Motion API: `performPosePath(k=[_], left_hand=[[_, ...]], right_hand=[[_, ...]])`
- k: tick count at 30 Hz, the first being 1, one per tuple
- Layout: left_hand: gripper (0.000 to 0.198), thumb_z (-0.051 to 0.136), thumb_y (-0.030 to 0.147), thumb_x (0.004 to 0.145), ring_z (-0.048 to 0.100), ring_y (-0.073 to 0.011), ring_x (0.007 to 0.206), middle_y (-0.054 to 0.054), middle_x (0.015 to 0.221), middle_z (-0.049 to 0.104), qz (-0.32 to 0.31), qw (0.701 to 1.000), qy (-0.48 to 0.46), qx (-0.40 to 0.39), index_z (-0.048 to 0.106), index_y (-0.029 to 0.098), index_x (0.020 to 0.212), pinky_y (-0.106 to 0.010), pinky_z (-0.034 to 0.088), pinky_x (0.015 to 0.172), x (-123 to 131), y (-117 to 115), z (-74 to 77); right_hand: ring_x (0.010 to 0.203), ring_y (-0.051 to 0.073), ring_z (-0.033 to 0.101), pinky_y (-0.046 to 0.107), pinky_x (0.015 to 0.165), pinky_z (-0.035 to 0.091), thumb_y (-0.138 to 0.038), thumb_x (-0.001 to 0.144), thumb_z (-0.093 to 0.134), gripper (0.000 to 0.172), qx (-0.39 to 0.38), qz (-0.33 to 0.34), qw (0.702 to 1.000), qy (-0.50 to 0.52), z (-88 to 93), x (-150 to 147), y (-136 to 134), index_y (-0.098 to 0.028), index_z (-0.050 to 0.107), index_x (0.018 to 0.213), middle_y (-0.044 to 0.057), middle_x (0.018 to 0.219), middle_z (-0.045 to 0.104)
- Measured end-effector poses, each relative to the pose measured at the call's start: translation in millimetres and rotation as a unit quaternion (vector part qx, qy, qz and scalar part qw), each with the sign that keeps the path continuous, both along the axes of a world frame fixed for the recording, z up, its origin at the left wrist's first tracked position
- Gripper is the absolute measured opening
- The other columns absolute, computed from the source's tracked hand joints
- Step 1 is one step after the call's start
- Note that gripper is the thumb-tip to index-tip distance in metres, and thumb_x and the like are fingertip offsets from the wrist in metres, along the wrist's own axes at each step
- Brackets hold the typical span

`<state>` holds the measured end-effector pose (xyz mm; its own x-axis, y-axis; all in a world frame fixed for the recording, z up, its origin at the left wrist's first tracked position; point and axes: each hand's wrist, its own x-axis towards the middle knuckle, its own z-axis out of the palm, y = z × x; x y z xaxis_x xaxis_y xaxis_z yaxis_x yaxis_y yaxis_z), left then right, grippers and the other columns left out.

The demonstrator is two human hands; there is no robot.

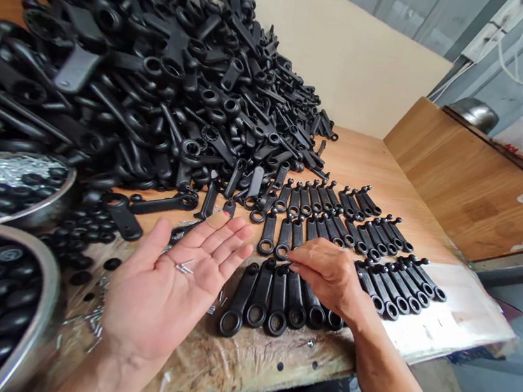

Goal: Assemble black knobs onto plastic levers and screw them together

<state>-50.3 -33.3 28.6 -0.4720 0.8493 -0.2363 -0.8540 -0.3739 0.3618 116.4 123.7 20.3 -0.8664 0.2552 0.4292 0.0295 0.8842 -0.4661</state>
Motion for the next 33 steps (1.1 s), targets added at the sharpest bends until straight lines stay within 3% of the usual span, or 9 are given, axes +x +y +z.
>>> performPosePath(k=[4,13,22,27,33], left_hand=[[0.057,0.036,0.045,0.09,0.047,-0.032,0.113,-0.022,0.125,0.047,-0.006,1.0,-0.013,0.013,0.042,0.003,0.129,-0.045,0.048,0.087,0.2,0.3,-2.7],[0.06,0.038,0.046,0.088,0.045,-0.0334,0.116,-0.023,0.127,0.044,-0.012,0.999,-0.047,0.022,0.037,0.005,0.133,-0.047,0.047,0.088,1.2,-0.6,-5.2],[0.056,0.033,0.043,0.09,0.041,-0.0334,0.119,-0.024,0.129,0.042,-0.036,0.998,-0.029,0.041,0.046,0.001,0.124,-0.047,0.043,0.093,1.0,1.9,-11.9],[0.058,0.033,0.045,0.09,0.042,-0.034,0.118,-0.025,0.127,0.042,-0.029,0.997,-0.051,0.042,0.044,0.0,0.124,-0.048,0.042,0.095,5.8,4.3,-4.3],[0.063,0.032,0.053,0.089,0.05,-0.0279,0.11,-0.021,0.123,0.047,-0.059,0.992,-0.091,0.066,0.039,0.005,0.129,-0.038,0.045,0.088,4.3,-0.8,3.5]], right_hand=[[0.081,0.017,0.057,0.029,0.075,0.046,-0.011,0.086,0.048,0.019,0.025,0.025,0.999,-0.029,-6.8,-5.3,-5.7,-0.017,0.065,0.093,0.004,0.078,0.065],[0.078,0.017,0.056,0.028,0.073,0.045,-0.009,0.085,0.045,0.02,0.072,0.015,0.997,-0.038,-10.2,-8.3,-6.5,-0.016,0.064,0.087,0.006,0.073,0.063],[0.084,0.018,0.056,0.03,0.076,0.046,-0.012,0.084,0.052,0.015,0.045,0.016,0.999,-0.018,-12.4,-7.4,-4.4,-0.017,0.063,0.093,0.006,0.082,0.065],[0.084,0.017,0.058,0.031,0.076,0.048,-0.015,0.087,0.051,0.014,-0.002,0.035,0.997,0.066,10.9,-14.5,-16.8,-0.018,0.062,0.095,0.006,0.086,0.064],[0.092,0.018,0.055,0.036,0.088,0.045,-0.009,0.087,0.043,0.022,0.052,0.155,0.986,0.034,52.3,-45.3,-52.8,-0.02,0.061,0.093,0.007,0.093,0.062]])
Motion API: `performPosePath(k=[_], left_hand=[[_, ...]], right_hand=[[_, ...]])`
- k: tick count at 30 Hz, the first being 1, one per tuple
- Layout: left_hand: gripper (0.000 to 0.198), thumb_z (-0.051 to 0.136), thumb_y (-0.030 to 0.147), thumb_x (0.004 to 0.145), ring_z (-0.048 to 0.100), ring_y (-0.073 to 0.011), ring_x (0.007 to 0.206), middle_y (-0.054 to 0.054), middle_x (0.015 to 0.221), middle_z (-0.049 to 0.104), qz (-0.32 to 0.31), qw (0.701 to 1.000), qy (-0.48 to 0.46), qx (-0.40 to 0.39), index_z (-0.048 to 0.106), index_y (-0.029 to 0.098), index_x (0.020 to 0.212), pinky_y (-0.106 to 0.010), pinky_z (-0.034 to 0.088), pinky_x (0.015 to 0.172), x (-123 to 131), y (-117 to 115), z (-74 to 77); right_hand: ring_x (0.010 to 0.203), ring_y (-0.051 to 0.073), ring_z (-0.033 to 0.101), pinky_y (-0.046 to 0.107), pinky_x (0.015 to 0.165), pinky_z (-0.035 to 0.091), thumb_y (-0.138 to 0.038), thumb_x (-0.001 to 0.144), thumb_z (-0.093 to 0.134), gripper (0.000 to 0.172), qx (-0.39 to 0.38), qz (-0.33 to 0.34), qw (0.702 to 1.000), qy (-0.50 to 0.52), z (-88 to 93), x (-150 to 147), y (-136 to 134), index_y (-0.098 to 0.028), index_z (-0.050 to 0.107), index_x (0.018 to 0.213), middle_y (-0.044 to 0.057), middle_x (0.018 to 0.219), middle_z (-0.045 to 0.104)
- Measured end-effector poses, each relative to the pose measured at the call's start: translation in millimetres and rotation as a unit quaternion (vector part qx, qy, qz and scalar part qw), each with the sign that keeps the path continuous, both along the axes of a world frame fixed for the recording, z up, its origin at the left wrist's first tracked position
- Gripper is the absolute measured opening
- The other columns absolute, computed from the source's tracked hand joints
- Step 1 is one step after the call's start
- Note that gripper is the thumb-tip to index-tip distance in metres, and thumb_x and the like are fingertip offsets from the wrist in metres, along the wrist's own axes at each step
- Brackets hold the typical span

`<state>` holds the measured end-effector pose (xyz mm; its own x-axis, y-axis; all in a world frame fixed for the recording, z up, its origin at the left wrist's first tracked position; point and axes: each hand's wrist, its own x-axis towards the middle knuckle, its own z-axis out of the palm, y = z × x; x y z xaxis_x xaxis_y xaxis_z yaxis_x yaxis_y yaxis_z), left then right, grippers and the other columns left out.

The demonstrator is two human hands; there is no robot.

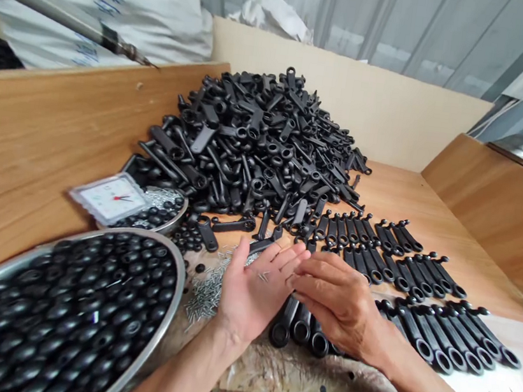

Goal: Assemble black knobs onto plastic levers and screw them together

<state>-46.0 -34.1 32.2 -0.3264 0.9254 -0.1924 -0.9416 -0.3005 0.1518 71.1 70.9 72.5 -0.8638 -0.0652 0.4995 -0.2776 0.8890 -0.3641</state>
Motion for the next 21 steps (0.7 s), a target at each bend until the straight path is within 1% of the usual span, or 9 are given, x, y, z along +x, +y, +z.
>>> performPosePath(k=[3,5,8,10,12,14,17,19,21], left_hand=[[0.06,0.031,0.054,0.088,0.058,-0.0214,0.09,-0.016,0.107,0.056,-0.012,1.0,-0.005,0.008,0.047,0.007,0.121,-0.029,0.047,0.074,-0.7,-4.1,0.4],[0.055,0.032,0.054,0.088,0.058,-0.0194,0.082,-0.014,0.098,0.057,-0.008,1.0,-0.017,0.002,0.054,0.008,0.11,-0.028,0.046,0.071,-0.2,-5.4,0.0],[0.05,0.033,0.053,0.088,0.057,-0.0206,0.085,-0.012,0.098,0.057,-0.012,0.999,-0.027,0.014,0.056,0.01,0.1,-0.031,0.044,0.075,1.8,-5.0,-0.8],[0.049,0.032,0.053,0.089,0.058,-0.0212,0.086,-0.012,0.099,0.058,-0.019,0.999,-0.024,0.036,0.056,0.011,0.099,-0.033,0.044,0.076,3.8,-3.7,-1.3],[0.049,0.032,0.052,0.089,0.058,-0.0206,0.085,-0.012,0.097,0.058,-0.024,0.998,-0.024,0.044,0.056,0.011,0.1,-0.032,0.044,0.076,6.4,-2.0,-2.1],[0.048,0.032,0.051,0.089,0.058,-0.0201,0.086,-0.012,0.096,0.059,-0.03,0.998,-0.031,0.033,0.056,0.01,0.099,-0.031,0.043,0.078,9.3,0.2,-3.4],[0.049,0.03,0.05,0.09,0.058,-0.02,0.09,-0.012,0.096,0.059,-0.033,0.999,-0.042,-0.003,0.056,0.009,0.097,-0.031,0.042,0.083,12.6,3.6,-6.7],[0.05,0.028,0.05,0.091,0.058,-0.0197,0.089,-0.012,0.092,0.06,-0.035,0.998,-0.039,-0.025,0.056,0.008,0.096,-0.032,0.042,0.086,13.2,5.3,-9.5],[0.051,0.027,0.05,0.091,0.058,-0.0198,0.089,-0.011,0.091,0.061,-0.04,0.998,-0.038,-0.038,0.055,0.008,0.099,-0.034,0.041,0.089,12.5,6.1,-12.2]], right_hand=[[0.094,0.02,0.05,0.037,0.089,0.042,-0.01,0.086,0.042,0.021,0.038,0.007,0.998,-0.04,4.8,-19.6,-10.0,-0.019,0.061,0.085,0.007,0.094,0.059],[0.094,0.02,0.048,0.037,0.087,0.042,-0.013,0.087,0.042,0.02,0.057,0.004,0.997,-0.059,2.3,-30.7,-12.0,-0.019,0.061,0.079,0.006,0.093,0.057],[0.088,0.019,0.047,0.035,0.084,0.042,-0.016,0.089,0.042,0.023,0.087,-0.008,0.994,-0.071,-3.2,-40.8,-10.6,-0.019,0.06,0.074,0.005,0.087,0.055],[0.086,0.018,0.047,0.036,0.084,0.041,-0.017,0.089,0.045,0.022,0.105,-0.018,0.992,-0.069,-6.6,-42.3,-7.8,-0.019,0.06,0.073,0.004,0.085,0.055],[0.089,0.019,0.046,0.037,0.086,0.039,-0.017,0.087,0.048,0.02,0.12,-0.023,0.991,-0.062,-9.4,-40.3,-4.6,-0.019,0.06,0.072,0.004,0.089,0.056],[0.096,0.022,0.045,0.039,0.088,0.037,-0.014,0.085,0.049,0.017,0.135,-0.029,0.989,-0.058,-11.4,-36.0,-1.8,-0.02,0.061,0.075,0.004,0.097,0.056],[0.106,0.025,0.04,0.042,0.089,0.035,-0.015,0.086,0.048,0.016,0.169,-0.028,0.983,-0.064,-12.3,-29.5,0.2,-0.022,0.062,0.085,0.003,0.11,0.053],[0.109,0.026,0.037,0.043,0.091,0.032,-0.018,0.088,0.047,0.016,0.19,-0.017,0.98,-0.063,-12.6,-27.2,0.6,-0.022,0.062,0.087,0.002,0.112,0.053],[0.108,0.025,0.038,0.043,0.093,0.03,-0.018,0.089,0.046,0.018,0.205,-0.004,0.977,-0.053,-13.7,-26.6,1.0,-0.02,0.062,0.082,0.003,0.109,0.054]])
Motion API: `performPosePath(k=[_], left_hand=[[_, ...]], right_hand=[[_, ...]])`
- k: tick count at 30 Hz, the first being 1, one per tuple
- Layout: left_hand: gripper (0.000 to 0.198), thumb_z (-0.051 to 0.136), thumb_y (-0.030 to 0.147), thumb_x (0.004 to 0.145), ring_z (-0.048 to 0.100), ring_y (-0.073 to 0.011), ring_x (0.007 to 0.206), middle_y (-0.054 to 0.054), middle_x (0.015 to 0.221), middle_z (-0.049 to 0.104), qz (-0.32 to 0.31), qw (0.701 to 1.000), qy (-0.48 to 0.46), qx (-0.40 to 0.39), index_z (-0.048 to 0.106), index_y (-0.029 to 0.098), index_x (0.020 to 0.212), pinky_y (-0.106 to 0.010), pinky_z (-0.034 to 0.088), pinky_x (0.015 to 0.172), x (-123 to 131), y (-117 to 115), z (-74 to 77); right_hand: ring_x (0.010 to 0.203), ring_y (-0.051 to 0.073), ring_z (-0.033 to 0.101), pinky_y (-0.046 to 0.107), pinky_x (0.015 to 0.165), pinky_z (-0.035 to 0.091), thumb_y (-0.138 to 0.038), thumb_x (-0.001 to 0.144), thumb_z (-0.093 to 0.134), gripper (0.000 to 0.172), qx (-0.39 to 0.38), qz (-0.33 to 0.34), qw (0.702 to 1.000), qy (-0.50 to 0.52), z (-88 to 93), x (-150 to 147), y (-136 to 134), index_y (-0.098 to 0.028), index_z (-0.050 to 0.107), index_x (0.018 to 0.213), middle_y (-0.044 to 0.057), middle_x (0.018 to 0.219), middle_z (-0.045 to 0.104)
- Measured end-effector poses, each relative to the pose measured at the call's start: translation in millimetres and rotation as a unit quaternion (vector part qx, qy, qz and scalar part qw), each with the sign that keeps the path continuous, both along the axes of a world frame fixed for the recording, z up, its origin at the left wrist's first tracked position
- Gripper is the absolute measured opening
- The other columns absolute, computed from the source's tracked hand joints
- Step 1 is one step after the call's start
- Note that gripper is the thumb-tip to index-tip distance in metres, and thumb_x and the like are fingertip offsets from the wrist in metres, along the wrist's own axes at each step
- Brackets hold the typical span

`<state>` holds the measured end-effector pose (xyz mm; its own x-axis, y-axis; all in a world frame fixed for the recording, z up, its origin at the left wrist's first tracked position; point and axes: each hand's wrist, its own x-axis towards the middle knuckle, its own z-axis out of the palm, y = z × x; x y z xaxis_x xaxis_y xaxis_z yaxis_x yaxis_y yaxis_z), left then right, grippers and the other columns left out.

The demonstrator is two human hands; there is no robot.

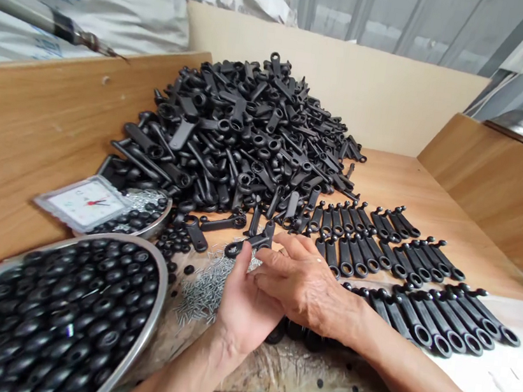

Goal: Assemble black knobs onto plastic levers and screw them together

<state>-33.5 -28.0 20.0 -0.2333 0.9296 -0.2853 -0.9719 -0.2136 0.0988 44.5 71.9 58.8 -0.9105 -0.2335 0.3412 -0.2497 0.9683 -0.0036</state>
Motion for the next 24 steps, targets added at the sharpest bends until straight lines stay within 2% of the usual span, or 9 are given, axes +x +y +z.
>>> performPosePath(k=[5,10,12,14,16,18,24], left_hand=[[0.055,0.026,0.053,0.09,0.057,-0.023,0.097,-0.014,0.106,0.057,-0.027,1.0,0.007,0.011,0.049,0.008,0.111,-0.036,0.043,0.089,-1.8,-1.2,-3.6],[0.051,0.029,0.049,0.091,0.059,-0.0199,0.087,-0.013,0.098,0.059,-0.009,0.998,0.031,0.048,0.049,0.008,0.112,-0.032,0.049,0.079,-1.7,-2.0,0.5],[0.053,0.032,0.05,0.09,0.057,-0.0225,0.097,-0.016,0.107,0.057,0.009,0.997,0.04,0.059,0.045,0.007,0.117,-0.036,0.048,0.085,-4.5,-2.0,4.2],[0.061,0.036,0.054,0.088,0.049,-0.0287,0.111,-0.02,0.121,0.048,0.037,0.996,0.059,0.06,0.038,0.007,0.126,-0.044,0.042,0.093,-9.4,-2.5,7.6],[0.069,0.036,0.057,0.086,0.04,-0.0336,0.12,-0.023,0.13,0.04,0.069,0.993,0.078,0.053,0.03,0.005,0.132,-0.049,0.039,0.097,-15.2,-3.5,9.8],[0.073,0.035,0.057,0.086,0.038,-0.0351,0.121,-0.025,0.132,0.037,0.092,0.991,0.09,0.046,0.026,0.003,0.135,-0.051,0.039,0.097,-20.0,-4.9,11.2],[0.07,0.034,0.055,0.087,0.041,-0.0332,0.119,-0.024,0.13,0.041,0.111,0.988,0.107,0.016,0.03,0.004,0.134,-0.048,0.044,0.093,-25.6,-8.1,12.4]], right_hand=[[0.096,0.022,0.041,0.041,0.086,0.031,-0.019,0.089,0.048,0.017,0.01,0.018,1.0,-0.005,-4.4,-0.6,1.9,-0.017,0.059,0.076,0.005,0.101,0.055],[0.095,0.022,0.042,0.037,0.081,0.033,-0.019,0.086,0.049,0.015,-0.039,0.008,0.999,0.026,1.3,1.7,16.6,-0.017,0.06,0.076,0.004,0.098,0.056],[0.096,0.022,0.043,0.036,0.082,0.034,-0.018,0.086,0.047,0.016,-0.063,-0.019,0.997,0.045,5.9,2.9,27.8,-0.017,0.061,0.079,0.005,0.1,0.057],[0.094,0.021,0.044,0.035,0.081,0.034,-0.016,0.086,0.047,0.018,-0.075,-0.045,0.995,0.045,8.7,3.0,38.9,-0.016,0.063,0.08,0.006,0.099,0.058],[0.089,0.02,0.046,0.034,0.08,0.035,-0.014,0.085,0.049,0.018,-0.08,-0.054,0.995,0.017,8.3,1.6,47.0,-0.016,0.064,0.077,0.006,0.091,0.059],[0.086,0.019,0.047,0.032,0.078,0.035,-0.011,0.082,0.052,0.017,-0.081,-0.049,0.995,-0.019,5.0,-0.1,51.1,-0.016,0.064,0.071,0.005,0.084,0.059],[0.082,0.017,0.048,0.029,0.073,0.033,-0.008,0.077,0.056,0.019,-0.064,-0.046,0.991,-0.111,-3.4,4.3,55.9,-0.017,0.064,0.063,0.002,0.075,0.058]])
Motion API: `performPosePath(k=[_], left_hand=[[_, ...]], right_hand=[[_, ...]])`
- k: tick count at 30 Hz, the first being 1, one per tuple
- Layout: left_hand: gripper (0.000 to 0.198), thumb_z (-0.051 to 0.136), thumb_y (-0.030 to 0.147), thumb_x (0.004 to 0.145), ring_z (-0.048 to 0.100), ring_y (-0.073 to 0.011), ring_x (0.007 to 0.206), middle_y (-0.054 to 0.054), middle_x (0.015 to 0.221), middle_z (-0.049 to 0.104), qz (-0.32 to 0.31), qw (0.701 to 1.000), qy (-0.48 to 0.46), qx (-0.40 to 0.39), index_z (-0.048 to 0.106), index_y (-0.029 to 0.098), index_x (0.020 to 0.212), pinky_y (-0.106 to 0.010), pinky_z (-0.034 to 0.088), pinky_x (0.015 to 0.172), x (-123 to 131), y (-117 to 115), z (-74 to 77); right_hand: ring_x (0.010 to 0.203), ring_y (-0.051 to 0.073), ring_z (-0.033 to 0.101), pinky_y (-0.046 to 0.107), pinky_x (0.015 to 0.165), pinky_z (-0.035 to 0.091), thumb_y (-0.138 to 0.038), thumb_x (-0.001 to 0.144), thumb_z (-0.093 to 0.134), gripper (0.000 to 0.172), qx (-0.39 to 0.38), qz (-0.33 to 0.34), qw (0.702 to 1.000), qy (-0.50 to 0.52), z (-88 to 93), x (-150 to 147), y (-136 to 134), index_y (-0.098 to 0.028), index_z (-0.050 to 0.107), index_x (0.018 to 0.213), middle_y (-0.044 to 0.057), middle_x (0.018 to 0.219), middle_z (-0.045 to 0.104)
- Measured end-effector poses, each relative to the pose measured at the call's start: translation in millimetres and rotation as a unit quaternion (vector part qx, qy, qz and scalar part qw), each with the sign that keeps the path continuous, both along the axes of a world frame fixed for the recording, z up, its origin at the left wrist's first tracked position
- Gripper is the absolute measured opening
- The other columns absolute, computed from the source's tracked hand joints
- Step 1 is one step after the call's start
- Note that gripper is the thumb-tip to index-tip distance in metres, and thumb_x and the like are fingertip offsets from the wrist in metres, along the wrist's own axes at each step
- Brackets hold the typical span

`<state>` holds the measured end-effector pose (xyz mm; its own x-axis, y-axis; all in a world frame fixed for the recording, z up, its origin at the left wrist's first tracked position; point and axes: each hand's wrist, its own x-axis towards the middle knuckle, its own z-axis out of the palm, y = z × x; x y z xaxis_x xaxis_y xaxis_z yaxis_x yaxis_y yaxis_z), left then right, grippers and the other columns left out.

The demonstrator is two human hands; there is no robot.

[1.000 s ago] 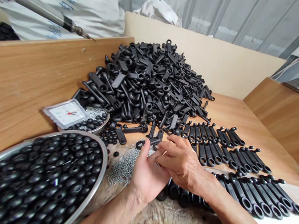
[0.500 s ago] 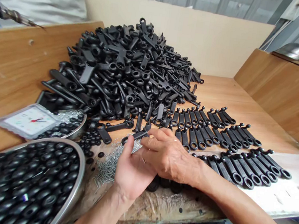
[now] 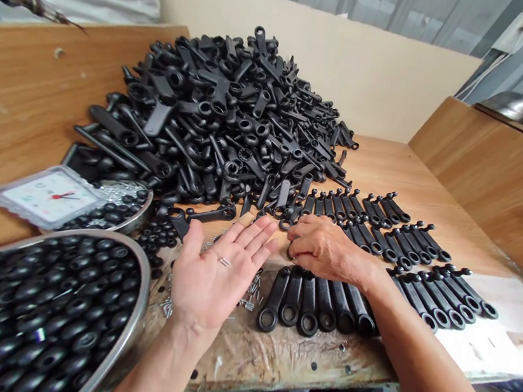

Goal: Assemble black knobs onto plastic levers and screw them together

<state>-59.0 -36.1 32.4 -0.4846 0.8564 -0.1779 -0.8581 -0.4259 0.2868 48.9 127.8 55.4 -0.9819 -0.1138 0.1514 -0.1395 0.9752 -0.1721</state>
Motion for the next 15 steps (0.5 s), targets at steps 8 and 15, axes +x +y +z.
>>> performPosePath(k=[8,15], left_hand=[[0.07,0.035,0.056,0.086,0.041,-0.0326,0.119,-0.023,0.13,0.041,0.007,0.999,0.03,-0.009,0.036,0.002,0.131,-0.047,0.042,0.095,-1.0,2.8,-4.4],[0.07,0.037,0.055,0.086,0.041,-0.0324,0.12,-0.023,0.131,0.04,0.002,0.999,0.041,-0.019,0.037,0.002,0.131,-0.047,0.041,0.097,1.3,2.5,-4.6]], right_hand=[[0.08,0.014,0.051,0.027,0.075,0.034,-0.008,0.072,0.065,0.013,-0.069,0.028,0.995,-0.061,-1.9,2.5,14.8,-0.017,0.066,0.062,-0.001,0.076,0.06],[0.087,0.017,0.055,0.027,0.079,0.039,-0.005,0.063,0.073,0.009,-0.22,0.072,0.968,-0.1,-17.4,-6.3,33.3,-0.013,0.071,0.065,0.004,0.091,0.062]])
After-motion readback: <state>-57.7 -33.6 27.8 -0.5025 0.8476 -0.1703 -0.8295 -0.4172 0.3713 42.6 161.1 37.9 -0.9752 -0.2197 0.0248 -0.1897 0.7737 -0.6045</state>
